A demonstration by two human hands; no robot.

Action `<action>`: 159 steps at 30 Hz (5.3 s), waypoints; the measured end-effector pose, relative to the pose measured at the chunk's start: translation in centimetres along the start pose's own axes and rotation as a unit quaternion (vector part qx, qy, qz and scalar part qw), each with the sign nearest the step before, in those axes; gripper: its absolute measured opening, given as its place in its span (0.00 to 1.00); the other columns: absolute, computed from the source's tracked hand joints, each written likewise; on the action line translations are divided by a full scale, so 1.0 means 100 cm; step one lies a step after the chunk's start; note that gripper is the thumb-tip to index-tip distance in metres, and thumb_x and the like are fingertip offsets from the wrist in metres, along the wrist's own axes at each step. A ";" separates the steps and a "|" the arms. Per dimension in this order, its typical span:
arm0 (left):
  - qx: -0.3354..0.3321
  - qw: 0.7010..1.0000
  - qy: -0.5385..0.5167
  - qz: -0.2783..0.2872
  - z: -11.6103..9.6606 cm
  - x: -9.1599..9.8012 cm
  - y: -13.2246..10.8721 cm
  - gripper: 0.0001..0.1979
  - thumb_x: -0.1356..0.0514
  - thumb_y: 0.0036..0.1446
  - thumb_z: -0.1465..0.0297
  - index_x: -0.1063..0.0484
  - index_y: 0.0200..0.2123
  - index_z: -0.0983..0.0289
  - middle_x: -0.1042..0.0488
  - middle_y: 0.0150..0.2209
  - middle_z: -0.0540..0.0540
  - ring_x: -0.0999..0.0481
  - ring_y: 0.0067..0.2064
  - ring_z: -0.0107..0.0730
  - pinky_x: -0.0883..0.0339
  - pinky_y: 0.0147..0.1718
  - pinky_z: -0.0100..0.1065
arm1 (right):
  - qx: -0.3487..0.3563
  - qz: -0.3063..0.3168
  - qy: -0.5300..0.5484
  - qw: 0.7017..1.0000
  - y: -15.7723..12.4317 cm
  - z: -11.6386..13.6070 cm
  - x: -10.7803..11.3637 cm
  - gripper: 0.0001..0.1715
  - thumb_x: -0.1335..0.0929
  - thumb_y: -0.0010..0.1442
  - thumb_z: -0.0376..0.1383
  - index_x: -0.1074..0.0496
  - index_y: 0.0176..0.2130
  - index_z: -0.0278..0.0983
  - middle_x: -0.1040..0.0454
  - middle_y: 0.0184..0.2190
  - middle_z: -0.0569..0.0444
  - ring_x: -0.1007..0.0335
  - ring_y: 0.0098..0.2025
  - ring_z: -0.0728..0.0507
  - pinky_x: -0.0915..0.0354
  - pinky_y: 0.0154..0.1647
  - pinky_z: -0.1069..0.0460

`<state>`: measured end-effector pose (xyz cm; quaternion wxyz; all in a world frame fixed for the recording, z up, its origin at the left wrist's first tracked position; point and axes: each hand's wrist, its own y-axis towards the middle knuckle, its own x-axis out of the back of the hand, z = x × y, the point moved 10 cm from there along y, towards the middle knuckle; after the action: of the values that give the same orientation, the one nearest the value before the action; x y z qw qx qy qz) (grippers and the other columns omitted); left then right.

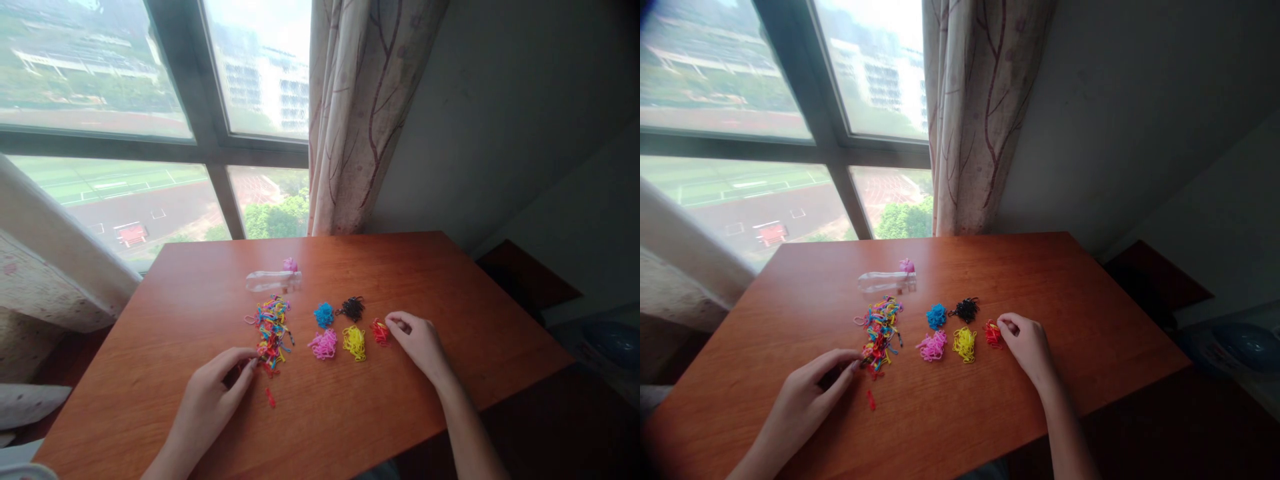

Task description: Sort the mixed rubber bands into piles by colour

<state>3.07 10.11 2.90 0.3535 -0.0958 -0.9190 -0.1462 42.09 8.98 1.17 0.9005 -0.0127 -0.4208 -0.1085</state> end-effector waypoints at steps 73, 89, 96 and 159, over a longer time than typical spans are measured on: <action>-0.005 0.999 0.025 0.023 -0.007 -0.005 -0.005 0.10 0.44 0.62 0.65 0.23 0.37 0.59 0.19 0.34 0.51 0.21 0.34 0.32 0.29 0.35 0.29 | 0.116 0.146 0.079 0.979 -0.091 0.164 -0.115 0.06 0.33 0.59 0.31 0.25 0.35 0.41 0.25 0.27 0.59 0.31 0.28 0.47 0.42 0.31 0.55; -0.015 0.996 0.074 0.043 -0.002 -0.014 -0.008 0.10 0.46 0.64 0.65 0.25 0.40 0.58 0.21 0.36 0.51 0.21 0.36 0.32 0.30 0.36 0.30 | 0.145 0.021 0.039 0.988 -0.102 0.174 -0.114 0.08 0.37 0.61 0.31 0.32 0.30 0.41 0.31 0.21 0.60 0.34 0.24 0.49 0.49 0.27 0.54; -0.021 0.995 0.083 0.048 -0.006 -0.014 -0.008 0.11 0.47 0.64 0.65 0.25 0.40 0.58 0.21 0.35 0.50 0.21 0.34 0.32 0.31 0.33 0.29 | 0.041 -0.121 0.009 0.992 -0.070 0.073 -0.018 0.16 0.36 0.65 0.45 0.27 0.33 0.39 0.31 0.21 0.58 0.35 0.21 0.48 0.42 0.26 0.56; -0.084 0.994 0.043 0.057 -0.078 -0.023 0.021 0.10 0.49 0.65 0.69 0.30 0.35 0.60 0.28 0.32 0.51 0.28 0.30 0.27 0.34 0.30 0.26 | 0.151 0.046 -0.007 0.987 -0.092 0.150 -0.110 0.08 0.35 0.60 0.29 0.32 0.30 0.40 0.26 0.26 0.60 0.31 0.29 0.49 0.49 0.30 0.55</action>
<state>10.18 9.29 7.24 0.3912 -0.1704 -0.8805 -0.2063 21.96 3.72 1.87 0.8932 0.1029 -0.4378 -0.0021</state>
